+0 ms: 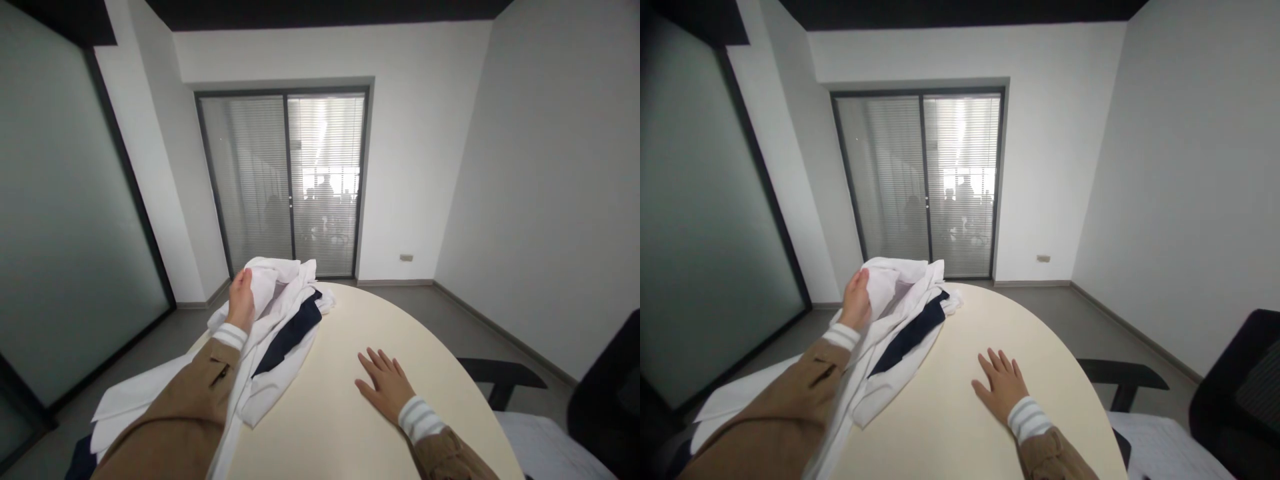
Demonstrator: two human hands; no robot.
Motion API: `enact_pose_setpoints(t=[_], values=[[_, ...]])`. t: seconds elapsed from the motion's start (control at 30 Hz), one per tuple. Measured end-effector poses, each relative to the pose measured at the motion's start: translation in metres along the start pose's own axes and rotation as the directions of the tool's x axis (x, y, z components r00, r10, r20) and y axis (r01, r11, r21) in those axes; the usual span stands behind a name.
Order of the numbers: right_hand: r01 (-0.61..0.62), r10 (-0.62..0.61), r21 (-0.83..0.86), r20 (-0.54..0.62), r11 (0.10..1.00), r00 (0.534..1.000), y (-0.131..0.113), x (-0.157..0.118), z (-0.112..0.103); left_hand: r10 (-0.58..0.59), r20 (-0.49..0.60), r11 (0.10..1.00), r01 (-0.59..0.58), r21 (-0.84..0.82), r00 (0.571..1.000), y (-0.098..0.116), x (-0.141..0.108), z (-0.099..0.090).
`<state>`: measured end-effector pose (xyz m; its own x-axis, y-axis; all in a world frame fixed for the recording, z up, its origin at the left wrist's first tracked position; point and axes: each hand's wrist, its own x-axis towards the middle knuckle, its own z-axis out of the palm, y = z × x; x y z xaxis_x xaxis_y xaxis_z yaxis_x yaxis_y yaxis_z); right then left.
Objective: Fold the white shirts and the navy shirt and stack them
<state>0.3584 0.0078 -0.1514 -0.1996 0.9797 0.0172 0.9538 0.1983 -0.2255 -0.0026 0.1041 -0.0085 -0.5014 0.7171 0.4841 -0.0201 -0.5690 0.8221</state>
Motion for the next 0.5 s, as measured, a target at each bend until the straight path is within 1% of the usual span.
enact_pose_setpoints(t=[0.03, 0.07, 0.1, 0.13, 0.2, 0.23, 0.27, 0.33, 0.4, 0.47, 0.5], values=[[0.001, -0.001, 0.006, -0.004, 1.000, 1.000, 0.001, 0.000, 0.001, -0.023, 0.022, 0.988, 0.026, -0.155, 1.000, 0.016, -0.004, 0.010], [0.003, -0.003, 0.011, -0.008, 1.000, 1.000, 0.001, 0.000, 0.001, -0.040, 0.057, 0.964, 0.053, -0.262, 0.998, 0.032, -0.010, 0.019], [0.004, -0.004, 0.014, -0.011, 1.000, 1.000, 0.002, 0.000, 0.002, -0.055, 0.086, 0.940, 0.080, -0.331, 0.995, 0.048, -0.018, 0.028], [0.007, -0.007, 0.016, -0.013, 1.000, 1.000, 0.003, 0.000, 0.002, -0.073, 0.115, 0.919, 0.112, -0.378, 0.991, 0.064, -0.027, 0.035], [0.009, -0.009, 0.017, -0.015, 1.000, 1.000, 0.004, 0.000, 0.003, -0.117, 0.212, 0.886, 0.198, -0.418, 0.970, 0.088, -0.047, 0.045], [0.010, -0.009, 0.019, -0.017, 1.000, 1.000, 0.004, 0.001, 0.003, -0.152, 0.268, 0.874, 0.256, -0.413, 0.951, 0.096, -0.058, 0.047], [0.010, -0.009, 0.026, -0.023, 1.000, 1.000, 0.004, 0.001, 0.003, -0.190, 0.339, 0.861, 0.322, -0.393, 0.922, 0.101, -0.068, 0.048], [0.011, -0.008, 0.057, -0.058, 0.998, 0.998, 0.004, 0.001, 0.004, -0.255, 0.439, 0.843, 0.421, -0.336, 0.861, 0.103, -0.087, 0.046], [0.025, -0.009, 0.118, -0.131, 0.993, 0.991, 0.004, 0.002, 0.007, -0.303, 0.479, 0.840, 0.468, -0.273, 0.824, 0.095, -0.102, 0.042], [0.077, -0.034, 0.201, -0.212, 0.977, 0.977, 0.004, 0.003, 0.010, -0.345, 0.466, 0.853, 0.479, -0.206, 0.815, 0.081, -0.113, 0.037], [0.122, -0.062, 0.242, -0.242, 0.963, 0.968, 0.004, 0.004, 0.012, -0.364, 0.440, 0.862, 0.476, -0.175, 0.821, 0.073, -0.116, 0.035]])
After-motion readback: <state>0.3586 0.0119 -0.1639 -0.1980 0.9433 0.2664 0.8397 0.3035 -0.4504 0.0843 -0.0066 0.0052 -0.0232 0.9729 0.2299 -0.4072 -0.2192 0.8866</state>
